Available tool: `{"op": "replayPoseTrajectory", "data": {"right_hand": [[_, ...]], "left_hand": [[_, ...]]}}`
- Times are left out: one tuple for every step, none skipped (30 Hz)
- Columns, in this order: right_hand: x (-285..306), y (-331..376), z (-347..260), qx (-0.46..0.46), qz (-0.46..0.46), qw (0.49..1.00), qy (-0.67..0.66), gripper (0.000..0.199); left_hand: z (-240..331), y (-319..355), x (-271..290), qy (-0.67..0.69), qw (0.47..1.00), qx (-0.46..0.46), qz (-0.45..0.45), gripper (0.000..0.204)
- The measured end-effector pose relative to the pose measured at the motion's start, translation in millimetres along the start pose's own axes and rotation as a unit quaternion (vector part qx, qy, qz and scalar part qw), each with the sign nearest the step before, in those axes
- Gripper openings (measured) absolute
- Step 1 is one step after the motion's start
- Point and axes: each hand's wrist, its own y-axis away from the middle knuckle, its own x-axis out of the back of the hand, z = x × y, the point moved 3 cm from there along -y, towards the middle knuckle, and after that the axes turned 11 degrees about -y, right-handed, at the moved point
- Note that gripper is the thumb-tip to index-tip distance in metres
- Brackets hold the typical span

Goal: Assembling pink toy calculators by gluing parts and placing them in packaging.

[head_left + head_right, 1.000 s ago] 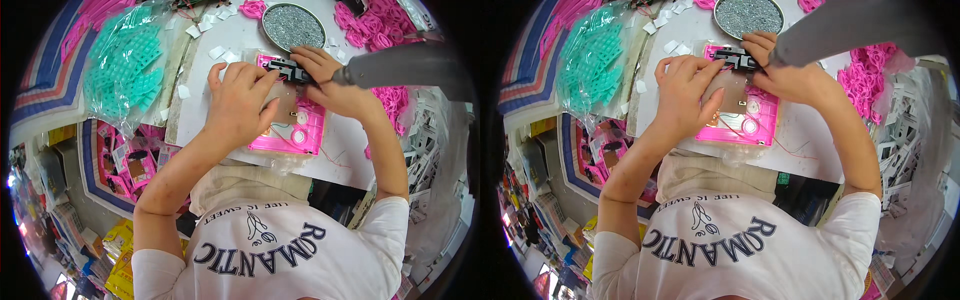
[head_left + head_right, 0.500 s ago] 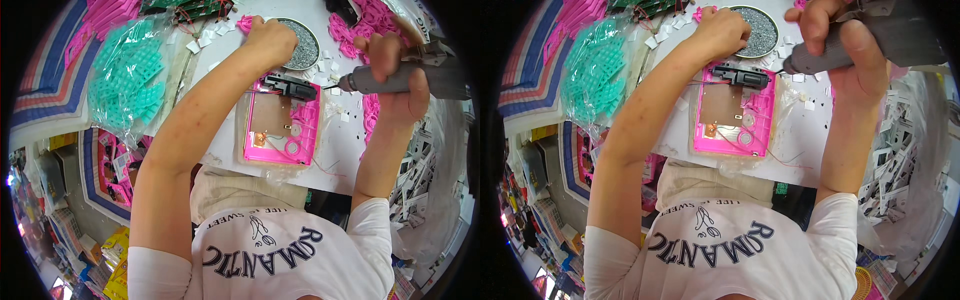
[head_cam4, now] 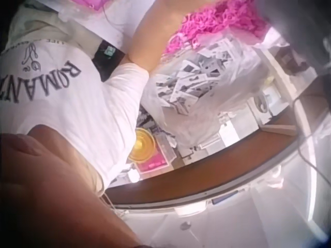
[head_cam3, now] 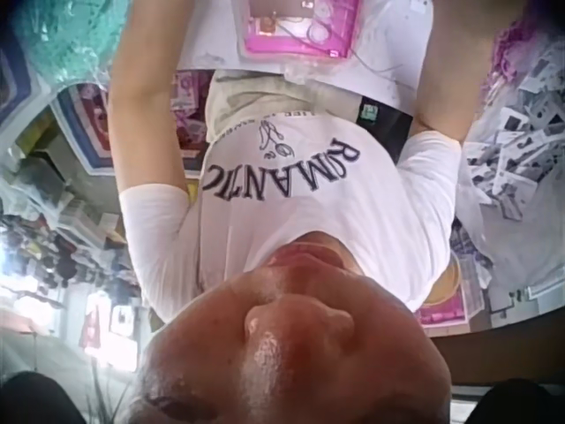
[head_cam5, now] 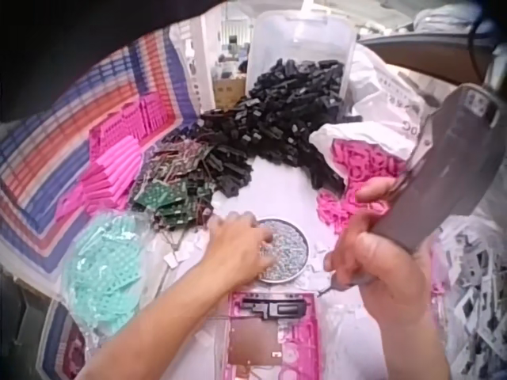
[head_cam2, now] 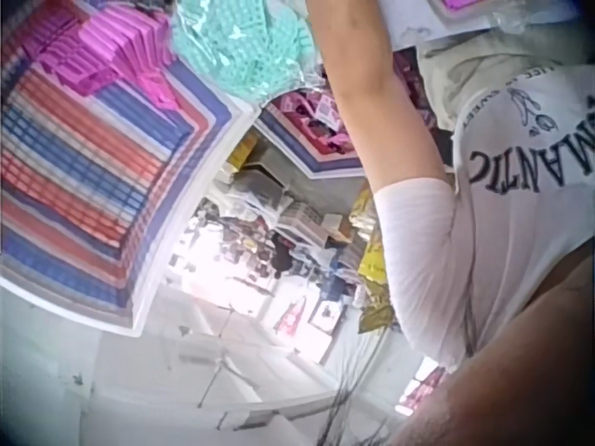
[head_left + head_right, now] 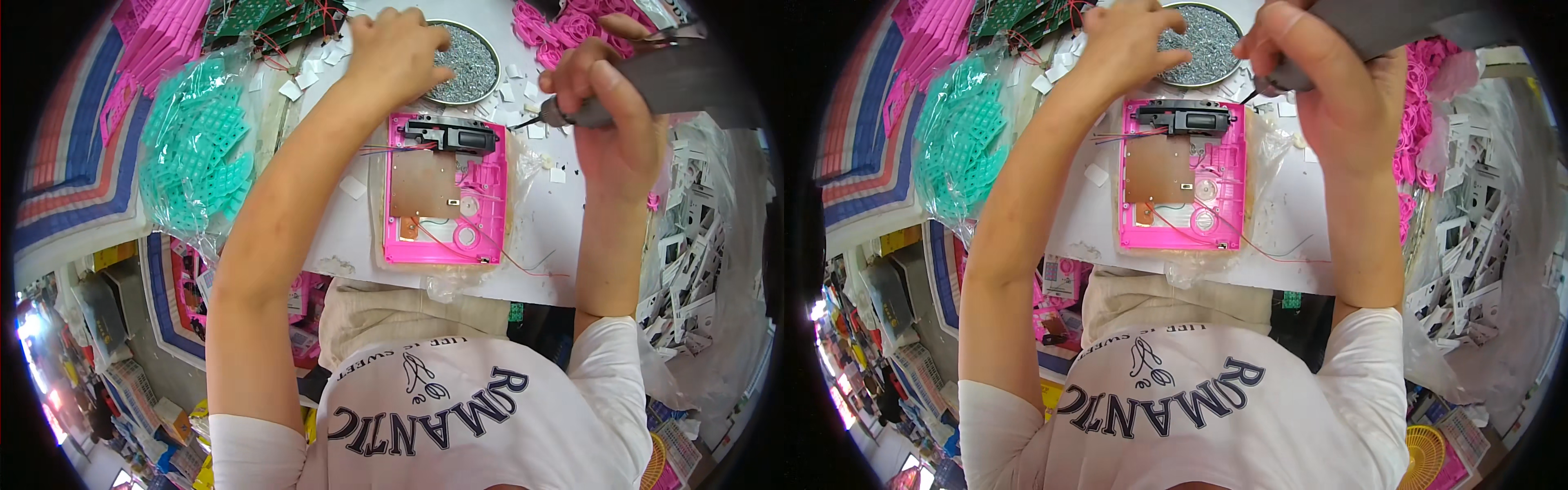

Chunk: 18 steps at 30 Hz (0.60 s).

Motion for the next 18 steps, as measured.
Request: {"op": "replayPoseTrajectory", "data": {"right_hand": [[-2.0, 1.3, 2.8, -0.010, 0.012, 1.000, 0.008, 0.044], [-4.9, 3.7, 4.6, -0.019, 0.023, 0.999, 0.016, 0.044], [-5.6, 5.0, 6.6, -0.029, 0.034, 0.999, 0.023, 0.045], [-1.0, 6.9, 6.2, -0.022, 0.018, 0.999, 0.026, 0.045], [3.1, 7.9, 5.4, -0.022, 0.013, 1.000, 0.015, 0.045], [6.6, 8.7, 4.7, -0.022, 0.008, 1.000, 0.003, 0.045], [8.2, 10.1, 3.4, -0.021, 0.005, 1.000, -0.007, 0.045], [7.5, 10.0, 3.2, -0.021, 0.021, 1.000, 0.006, 0.044], [3.8, 8.4, 3.8, -0.021, 0.037, 0.999, 0.019, 0.044], [-1.0, 5.4, 5.7, -0.022, 0.050, 0.998, 0.028, 0.044], [-6.3, 3.1, 6.1, -0.019, 0.082, 0.996, 0.039, 0.044], [-14.2, 1.7, 5.4, -0.015, 0.114, 0.992, 0.051, 0.044], [-17.2, 4.1, 2.1, -0.012, 0.149, 0.987, 0.063, 0.044], [-18.2, 6.3, -0.3, -0.014, 0.111, 0.994, -0.001, 0.043], [-13.7, 10.4, -5.0, -0.013, 0.077, 0.995, -0.056, 0.042], [-11.3, 14.5, -7.7, -0.013, 0.043, 0.993, -0.109, 0.041], [-14.1, 16.7, -10.4, -0.008, 0.001, 0.992, -0.128, 0.040], [-16.8, 19.2, -13.0, -0.003, -0.040, 0.988, -0.147, 0.039]], "left_hand": [[-0.3, -6.6, -5.5, -0.011, 1.000, -0.012, -0.013, 0.016], [3.6, -11.4, -15.7, 0.002, 0.994, -0.045, -0.101, 0.013], [5.2, -14.6, -20.0, 0.003, 0.993, -0.060, -0.104, 0.013], [8.7, -17.0, -24.1, 0.006, 0.991, -0.077, -0.109, 0.014], [10.8, -18.1, -27.5, 0.009, 0.989, -0.093, -0.113, 0.014], [7.3, -18.0, -28.3, 0.009, 0.994, -0.069, -0.090, 0.014], [3.7, -17.9, -25.8, 0.011, 0.997, -0.047, -0.066, 0.014], [1.5, -18.3, -23.5, 0.013, 0.999, -0.024, -0.041, 0.015], [2.1, -19.0, -24.0, 0.022, 0.998, -0.019, -0.061, 0.015], [1.6, -18.7, -18.6, 0.028, 0.996, -0.010, -0.081, 0.016], [4.8, -21.4, -5.4, 0.035, 0.994, -0.005, -0.101, 0.017], [10.7, -17.4, 12.3, 0.079, 0.993, -0.031, -0.077, 0.013], [24.3, -5.2, 40.5, 0.125, 0.989, -0.059, -0.054, 0.013], [32.9, 14.8, 61.4, 0.125, 0.990, -0.061, -0.015, 0.010], [41.5, 30.2, 75.6, 0.133, 0.988, -0.069, 0.027, 0.008], [47.5, 43.2, 79.9, 0.168, 0.983, -0.057, 0.037, 0.006], [52.6, 56.6, 83.0, 0.201, 0.978, -0.043, 0.047, 0.004], [57.1, 66.7, 84.0, 0.234, 0.970, -0.028, 0.056, 0.005]]}}
